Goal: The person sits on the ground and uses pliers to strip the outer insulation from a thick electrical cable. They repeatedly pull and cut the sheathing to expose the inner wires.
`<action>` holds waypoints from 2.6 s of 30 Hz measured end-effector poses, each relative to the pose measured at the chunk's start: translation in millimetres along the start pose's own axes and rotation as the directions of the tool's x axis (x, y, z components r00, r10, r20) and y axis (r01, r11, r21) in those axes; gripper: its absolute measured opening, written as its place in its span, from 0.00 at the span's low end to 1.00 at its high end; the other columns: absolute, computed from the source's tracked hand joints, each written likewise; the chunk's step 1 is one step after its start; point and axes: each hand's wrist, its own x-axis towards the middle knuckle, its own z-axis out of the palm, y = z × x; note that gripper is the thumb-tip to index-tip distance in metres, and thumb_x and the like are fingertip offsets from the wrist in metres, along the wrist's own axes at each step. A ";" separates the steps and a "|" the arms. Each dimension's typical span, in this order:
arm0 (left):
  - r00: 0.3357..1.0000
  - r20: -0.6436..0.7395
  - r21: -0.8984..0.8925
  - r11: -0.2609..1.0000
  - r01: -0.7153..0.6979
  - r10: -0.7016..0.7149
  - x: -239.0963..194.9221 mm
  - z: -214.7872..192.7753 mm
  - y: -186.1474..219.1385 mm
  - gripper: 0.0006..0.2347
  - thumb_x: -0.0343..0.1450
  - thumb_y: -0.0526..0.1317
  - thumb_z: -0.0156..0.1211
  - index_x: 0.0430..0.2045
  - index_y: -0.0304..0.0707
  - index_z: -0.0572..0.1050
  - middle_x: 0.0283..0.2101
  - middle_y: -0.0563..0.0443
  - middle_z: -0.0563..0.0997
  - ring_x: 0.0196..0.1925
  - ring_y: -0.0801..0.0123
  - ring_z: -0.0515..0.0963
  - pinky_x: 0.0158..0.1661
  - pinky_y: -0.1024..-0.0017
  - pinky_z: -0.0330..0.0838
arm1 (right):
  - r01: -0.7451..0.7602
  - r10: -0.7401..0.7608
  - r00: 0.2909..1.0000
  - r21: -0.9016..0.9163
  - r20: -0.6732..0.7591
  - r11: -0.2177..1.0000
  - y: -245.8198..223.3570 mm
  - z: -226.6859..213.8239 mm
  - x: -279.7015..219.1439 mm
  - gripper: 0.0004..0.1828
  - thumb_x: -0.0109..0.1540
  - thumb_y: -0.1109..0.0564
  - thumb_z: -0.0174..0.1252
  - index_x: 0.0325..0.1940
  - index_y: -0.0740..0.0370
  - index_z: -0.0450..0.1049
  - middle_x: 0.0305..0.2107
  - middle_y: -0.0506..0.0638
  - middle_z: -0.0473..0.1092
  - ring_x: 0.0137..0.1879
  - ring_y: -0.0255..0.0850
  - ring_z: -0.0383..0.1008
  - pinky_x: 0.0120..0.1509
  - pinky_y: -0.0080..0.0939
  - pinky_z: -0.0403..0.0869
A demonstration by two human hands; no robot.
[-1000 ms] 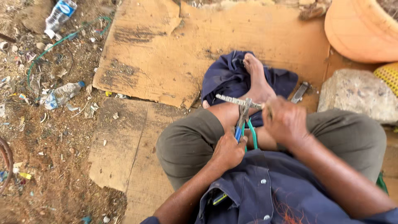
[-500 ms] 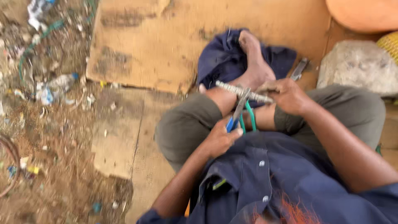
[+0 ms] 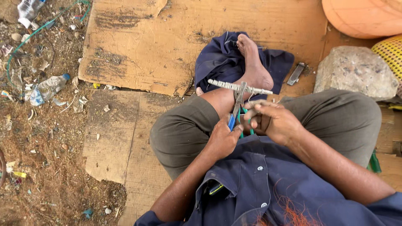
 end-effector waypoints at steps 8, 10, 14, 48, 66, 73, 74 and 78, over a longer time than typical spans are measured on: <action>0.992 0.017 0.172 0.978 0.118 -0.123 0.1 1.5 12.1 0.16 0.71 0.41 0.57 0.45 0.25 0.66 0.32 0.26 0.79 0.38 0.35 0.81 0.42 0.48 0.72 | 0.187 -0.474 0.880 -0.934 0.021 0.304 2.6 -0.2 -4.3 0.11 0.63 0.58 0.59 0.46 0.66 0.79 0.32 0.51 0.76 0.33 0.36 0.75 0.38 0.39 0.74; 0.995 0.029 0.213 0.973 0.086 -0.094 -1.0 0.8 13.0 0.15 0.71 0.40 0.56 0.45 0.26 0.65 0.32 0.28 0.79 0.36 0.37 0.82 0.41 0.47 0.73 | 0.153 -0.473 0.881 -0.943 -0.006 0.296 -9.8 8.2 -7.7 0.09 0.62 0.57 0.62 0.40 0.66 0.78 0.27 0.52 0.75 0.33 0.38 0.72 0.38 0.41 0.72; 1.000 0.001 0.330 0.944 0.001 -0.001 -3.8 -2.1 11.1 0.15 0.71 0.40 0.57 0.44 0.26 0.64 0.33 0.27 0.79 0.36 0.34 0.81 0.39 0.45 0.73 | 0.166 -0.486 0.858 -0.985 0.164 -0.039 -44.7 21.8 -15.4 0.11 0.58 0.54 0.68 0.35 0.66 0.79 0.28 0.55 0.76 0.33 0.45 0.78 0.39 0.46 0.73; 0.977 0.209 0.069 0.996 -0.057 0.041 -5.8 -22.9 4.8 0.09 0.70 0.38 0.59 0.37 0.33 0.68 0.31 0.35 0.77 0.35 0.44 0.78 0.41 0.54 0.71 | 0.007 0.084 0.945 -0.274 0.317 0.962 -72.9 -33.2 -29.0 0.14 0.68 0.58 0.52 0.45 0.74 0.76 0.21 0.57 0.75 0.27 0.45 0.77 0.43 0.46 0.77; 0.981 0.186 0.062 0.997 0.042 -0.053 -13.0 -11.8 16.3 0.09 0.70 0.40 0.59 0.35 0.33 0.70 0.30 0.40 0.76 0.35 0.56 0.76 0.42 0.58 0.71 | 0.479 -0.757 0.477 -0.854 0.446 -0.202 -53.4 32.8 -41.7 0.20 0.61 0.64 0.72 0.55 0.65 0.73 0.44 0.56 0.71 0.43 0.46 0.75 0.48 0.44 0.73; 0.937 0.345 -0.175 0.984 0.013 0.049 -16.7 -21.9 9.5 0.08 0.72 0.41 0.59 0.37 0.36 0.71 0.30 0.52 0.73 0.34 0.71 0.72 0.39 0.68 0.70 | 0.456 -0.557 0.586 -0.808 0.588 -0.374 -68.2 3.7 -23.2 0.11 0.59 0.69 0.59 0.44 0.64 0.79 0.36 0.53 0.75 0.45 0.47 0.75 0.53 0.52 0.70; 0.930 0.367 -0.253 0.964 0.085 0.014 -18.6 -20.3 7.3 0.08 0.71 0.41 0.60 0.36 0.36 0.71 0.29 0.54 0.72 0.31 0.73 0.70 0.35 0.70 0.67 | 0.438 -0.523 0.717 -0.881 0.461 -0.176 -62.5 -5.4 -20.9 0.10 0.61 0.66 0.58 0.45 0.63 0.79 0.34 0.50 0.76 0.43 0.41 0.75 0.50 0.46 0.71; 0.905 0.421 -0.456 0.851 0.262 -0.054 -16.1 -14.7 -0.7 0.07 0.71 0.40 0.61 0.35 0.39 0.70 0.25 0.59 0.68 0.24 0.81 0.65 0.25 0.78 0.61 | 0.161 -0.257 0.962 -0.953 0.093 0.256 -33.5 -33.8 -5.5 0.07 0.66 0.60 0.57 0.42 0.64 0.80 0.26 0.48 0.77 0.34 0.31 0.73 0.39 0.36 0.72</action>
